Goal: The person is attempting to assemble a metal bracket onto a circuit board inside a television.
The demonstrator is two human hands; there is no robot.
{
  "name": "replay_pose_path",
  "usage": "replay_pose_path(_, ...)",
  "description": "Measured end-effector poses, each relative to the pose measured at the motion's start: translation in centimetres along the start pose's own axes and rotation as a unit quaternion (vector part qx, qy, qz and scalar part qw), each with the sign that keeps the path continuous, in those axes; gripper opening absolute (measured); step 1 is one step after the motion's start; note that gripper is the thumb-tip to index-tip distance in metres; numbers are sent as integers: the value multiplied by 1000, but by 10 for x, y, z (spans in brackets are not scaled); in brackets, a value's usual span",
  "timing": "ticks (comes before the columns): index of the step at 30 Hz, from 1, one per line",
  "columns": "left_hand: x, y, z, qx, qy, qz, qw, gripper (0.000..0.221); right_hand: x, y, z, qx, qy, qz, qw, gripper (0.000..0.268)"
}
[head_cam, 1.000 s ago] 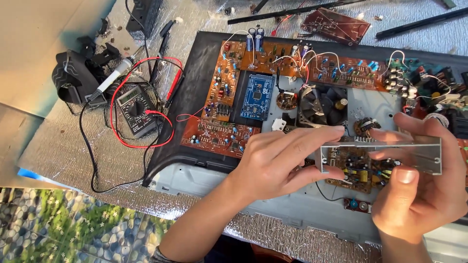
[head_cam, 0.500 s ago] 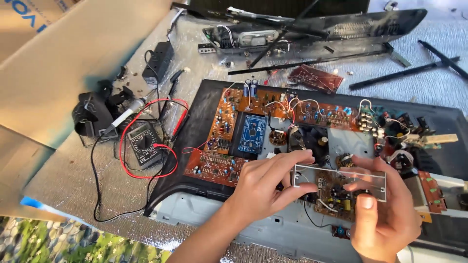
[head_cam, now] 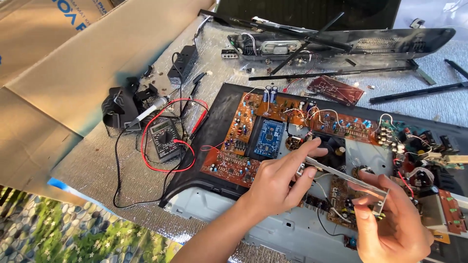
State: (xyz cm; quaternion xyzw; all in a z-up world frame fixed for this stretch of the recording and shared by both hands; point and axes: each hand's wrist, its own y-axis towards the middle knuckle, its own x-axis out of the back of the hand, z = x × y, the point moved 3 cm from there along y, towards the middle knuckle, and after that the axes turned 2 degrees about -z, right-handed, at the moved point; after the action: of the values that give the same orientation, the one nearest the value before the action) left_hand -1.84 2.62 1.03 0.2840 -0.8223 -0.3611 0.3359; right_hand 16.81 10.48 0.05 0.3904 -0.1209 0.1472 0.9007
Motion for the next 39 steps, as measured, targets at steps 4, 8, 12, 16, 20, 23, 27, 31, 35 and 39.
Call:
replay_pose_path(4, 3, 3, -5, 4, -7, -23, 1000, 40, -1, -1, 1, -17, -84, -20, 996, 56)
replay_pose_path(8, -1, 0, -5, -10, -11, -21, 1000, 38, -1, 5, -4, -32, -86, -10, 996, 60)
replay_pose_path(12, -3, -4, -5, -38, 22, -1, 999, 46, -11, 7, 0, -38, -63, -2, 997, 64)
replay_pose_path(16, -4, -6, -6, -27, 37, 27, 999, 53, -5, 3, -19, -6, -50, -3, 999, 63)
replay_pose_path(20, 0, -3, -7, -16, 38, 31, 999, 52, -10, 4, -30, 15, -6, 41, 999, 72)
replay_pose_path(23, 2, -4, -7, -35, 29, 1, 999, 45, -16, 4, -10, 22, -6, -31, 999, 59)
replay_pose_path(27, -2, -7, -11, -54, 12, 6, 998, 57, -11, 2, -24, 20, -15, -40, 999, 62)
replay_pose_path(31, -4, -9, -14, -60, -4, 8, 998, 60, -13, 8, -9, 3, 21, -42, 999, 63)
replay_pose_path(35, 0, -9, -15, -57, -21, 11, 998, 60, -16, 8, -5, -23, 5, -41, 999, 68)
replay_pose_path(39, 1, -9, -16, -47, -33, 17, 998, 56, -16, 7, -6, -32, 11, -32, 999, 69)
